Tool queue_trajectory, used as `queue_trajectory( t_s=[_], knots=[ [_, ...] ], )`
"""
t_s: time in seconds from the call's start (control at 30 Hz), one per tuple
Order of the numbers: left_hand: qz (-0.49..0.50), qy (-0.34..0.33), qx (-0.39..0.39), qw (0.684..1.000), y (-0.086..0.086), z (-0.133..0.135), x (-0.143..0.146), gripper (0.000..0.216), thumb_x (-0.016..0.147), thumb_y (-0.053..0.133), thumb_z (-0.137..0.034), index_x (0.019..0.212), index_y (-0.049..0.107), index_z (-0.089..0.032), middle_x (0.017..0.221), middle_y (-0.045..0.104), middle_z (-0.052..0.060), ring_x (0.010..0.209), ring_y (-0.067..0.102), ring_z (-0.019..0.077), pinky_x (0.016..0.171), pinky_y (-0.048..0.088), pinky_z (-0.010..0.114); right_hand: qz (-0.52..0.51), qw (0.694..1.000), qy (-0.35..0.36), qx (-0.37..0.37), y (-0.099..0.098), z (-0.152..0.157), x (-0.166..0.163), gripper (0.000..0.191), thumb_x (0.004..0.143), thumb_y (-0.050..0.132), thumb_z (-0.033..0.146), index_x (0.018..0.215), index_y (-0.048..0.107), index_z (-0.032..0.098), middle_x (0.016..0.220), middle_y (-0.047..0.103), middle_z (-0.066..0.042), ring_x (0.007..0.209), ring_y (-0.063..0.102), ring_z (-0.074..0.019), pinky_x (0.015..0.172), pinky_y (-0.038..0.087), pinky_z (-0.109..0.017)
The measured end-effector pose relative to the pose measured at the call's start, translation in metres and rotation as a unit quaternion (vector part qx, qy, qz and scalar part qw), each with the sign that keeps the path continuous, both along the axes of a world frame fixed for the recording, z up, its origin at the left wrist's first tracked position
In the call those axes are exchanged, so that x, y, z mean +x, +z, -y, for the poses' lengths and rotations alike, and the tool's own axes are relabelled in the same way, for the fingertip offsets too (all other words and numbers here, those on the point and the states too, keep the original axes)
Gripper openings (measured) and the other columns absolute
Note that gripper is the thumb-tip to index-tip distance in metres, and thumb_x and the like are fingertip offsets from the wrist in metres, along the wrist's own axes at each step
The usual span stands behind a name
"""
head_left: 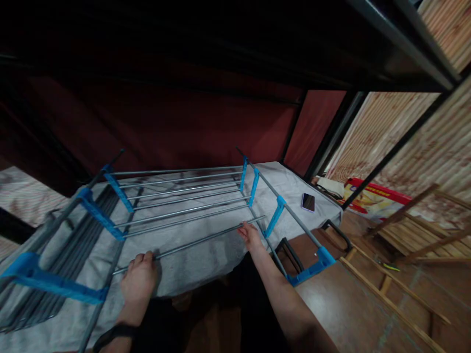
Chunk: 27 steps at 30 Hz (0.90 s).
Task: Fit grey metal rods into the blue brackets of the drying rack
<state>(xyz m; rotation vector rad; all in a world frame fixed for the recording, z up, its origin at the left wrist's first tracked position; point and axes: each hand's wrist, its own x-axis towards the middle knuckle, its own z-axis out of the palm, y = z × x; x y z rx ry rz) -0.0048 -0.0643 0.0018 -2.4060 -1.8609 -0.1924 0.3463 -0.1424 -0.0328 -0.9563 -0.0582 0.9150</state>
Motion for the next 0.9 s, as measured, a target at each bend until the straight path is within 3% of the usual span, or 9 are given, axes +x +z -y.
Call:
queue_trajectory(
  t_s=[0.13, 0.27, 0.53, 0.7, 0.9],
  knots=[
    [0.030, 0.048, 0.025, 0.998, 0.001, 0.003, -0.001, 0.037, 0.097, 0.035, -0.029, 0.115, 0.064, -0.015, 0.115, 0.065, 0.018, 0.114, 0.058, 0.0355, 0.090, 0.045, 0.051, 0.012, 1.000, -0.008, 0.016, 0.001, 0.004, -0.001, 0.027, 0.072, 0.081, 0.030, 0.070, 0.055, 0.024, 0.062, 0.066, 0.005, 0.063, 0.067, -0.0145, 0.071, 0.059, -0.030],
    [0.083, 0.078, 0.025, 0.993, 0.002, 0.003, -0.003, 0.037, 0.094, 0.041, -0.032, 0.115, 0.065, -0.013, 0.119, 0.065, 0.020, 0.120, 0.056, 0.0393, 0.102, 0.035, 0.064, 0.012, 1.000, -0.007, 0.024, 0.004, 0.005, -0.003, 0.029, 0.072, 0.082, 0.034, 0.072, 0.054, 0.025, 0.063, 0.066, 0.005, 0.063, 0.067, -0.0149, 0.071, 0.059, -0.030],
    [0.080, 0.103, 0.009, 0.991, 0.004, 0.006, -0.011, 0.045, 0.095, 0.039, -0.040, 0.117, 0.064, -0.010, 0.121, 0.061, 0.024, 0.119, 0.055, 0.0423, 0.095, 0.043, 0.057, -0.006, 1.000, -0.021, 0.021, 0.015, -0.003, 0.006, 0.027, 0.078, 0.078, 0.028, 0.071, 0.052, 0.024, 0.060, 0.064, 0.006, 0.061, 0.064, -0.0139, 0.070, 0.058, -0.028],
    [0.108, 0.085, 0.012, 0.990, -0.005, 0.000, -0.025, 0.040, 0.089, 0.045, -0.034, 0.113, 0.066, -0.010, 0.111, 0.063, 0.021, 0.106, 0.061, 0.0360, 0.088, 0.049, 0.045, -0.025, 0.999, -0.034, -0.001, 0.024, -0.001, 0.012, 0.021, 0.082, 0.071, 0.019, 0.072, 0.053, 0.024, 0.065, 0.067, 0.005, 0.063, 0.065, -0.0123, 0.071, 0.058, -0.026],
    [0.267, 0.068, 0.048, 0.960, -0.004, -0.001, -0.033, 0.026, 0.083, 0.049, -0.030, 0.099, 0.064, -0.016, 0.107, 0.062, 0.019, 0.122, 0.053, 0.0366, 0.104, 0.044, 0.047, -0.060, 0.993, -0.073, -0.066, 0.036, -0.005, 0.009, 0.016, 0.086, 0.062, 0.015, 0.076, 0.055, 0.024, 0.061, 0.065, 0.006, 0.060, 0.065, -0.0120, 0.067, 0.058, -0.026]
  ],
)
